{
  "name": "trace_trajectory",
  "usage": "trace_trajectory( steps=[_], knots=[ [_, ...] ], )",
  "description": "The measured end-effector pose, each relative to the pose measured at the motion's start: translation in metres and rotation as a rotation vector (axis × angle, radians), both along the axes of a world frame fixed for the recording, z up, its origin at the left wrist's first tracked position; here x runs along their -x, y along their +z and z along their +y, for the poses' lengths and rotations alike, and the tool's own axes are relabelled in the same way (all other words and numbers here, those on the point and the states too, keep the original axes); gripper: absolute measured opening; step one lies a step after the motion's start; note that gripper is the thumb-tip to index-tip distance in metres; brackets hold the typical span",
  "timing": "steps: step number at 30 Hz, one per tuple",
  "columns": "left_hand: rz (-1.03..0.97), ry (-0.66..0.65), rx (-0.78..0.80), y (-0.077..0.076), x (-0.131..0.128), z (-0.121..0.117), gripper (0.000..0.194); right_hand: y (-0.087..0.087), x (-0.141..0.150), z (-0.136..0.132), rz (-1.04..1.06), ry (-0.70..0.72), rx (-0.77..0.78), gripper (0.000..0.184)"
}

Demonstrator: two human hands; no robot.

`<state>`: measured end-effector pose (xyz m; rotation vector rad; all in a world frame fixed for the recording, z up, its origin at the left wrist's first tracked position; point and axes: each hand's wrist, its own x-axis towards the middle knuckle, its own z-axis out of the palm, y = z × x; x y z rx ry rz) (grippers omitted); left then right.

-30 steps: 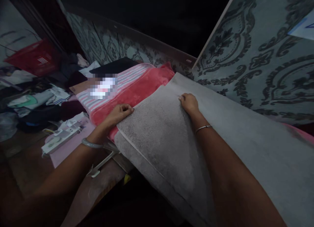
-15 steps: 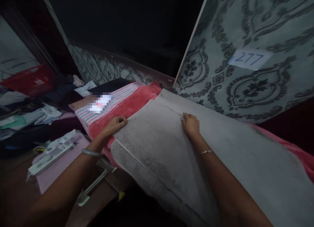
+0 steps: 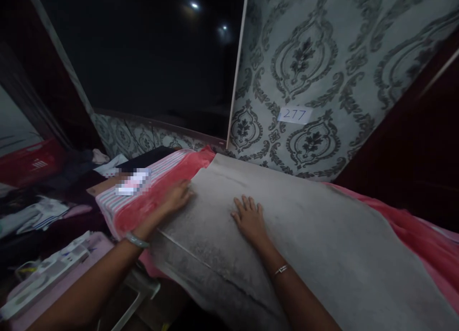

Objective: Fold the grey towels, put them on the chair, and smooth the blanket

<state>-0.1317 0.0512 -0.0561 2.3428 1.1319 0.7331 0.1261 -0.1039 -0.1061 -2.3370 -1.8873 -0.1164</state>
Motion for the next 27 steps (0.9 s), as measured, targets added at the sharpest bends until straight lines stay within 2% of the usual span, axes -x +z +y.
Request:
trace_trajectory(
  steps=[4, 7, 9, 12, 15, 17, 19, 23, 25, 27],
  knots=[
    [0.314, -0.221, -0.101, -0.001, -0.082, -0.006, 0.057, 0.005, 0.002, -0.001, 0.042, 0.019, -0.009, 0.057],
    [0.436, -0.215, -0.151, -0.009, -0.121, -0.005, 0.056, 0.007, 0.003, -0.002, 0.077, 0.019, -0.011, 0.057],
    [0.445, -0.182, -0.168, -0.017, -0.13, -0.001, 0.056, 0.008, 0.004, -0.001, 0.101, 0.02, -0.01, 0.058],
    [0.467, -0.164, -0.174, -0.024, -0.132, 0.008, 0.057, 0.011, -0.002, 0.001, 0.145, 0.044, 0.012, 0.059],
    [0.528, -0.156, -0.158, -0.02, -0.135, 0.013, 0.059, 0.018, -0.024, 0.0, 0.173, 0.077, 0.073, 0.058],
    [0.538, -0.155, -0.173, -0.015, -0.146, 0.01, 0.062, 0.023, -0.046, -0.004, 0.164, 0.047, 0.109, 0.057],
    [0.521, -0.249, -0.212, -0.011, -0.164, 0.003, 0.065, 0.027, -0.071, -0.011, 0.139, -0.016, 0.133, 0.057],
    [0.499, -0.56, -0.221, -0.016, -0.202, -0.007, 0.063, 0.026, -0.117, -0.035, 0.087, -0.079, 0.149, 0.057],
    [0.486, -0.58, -0.224, -0.022, -0.209, 0.0, 0.061, 0.021, -0.139, -0.051, 0.062, -0.109, 0.141, 0.057],
    [0.478, -0.543, -0.23, -0.026, -0.204, 0.018, 0.06, 0.013, -0.165, -0.071, 0.039, -0.176, 0.123, 0.057]
  ],
)
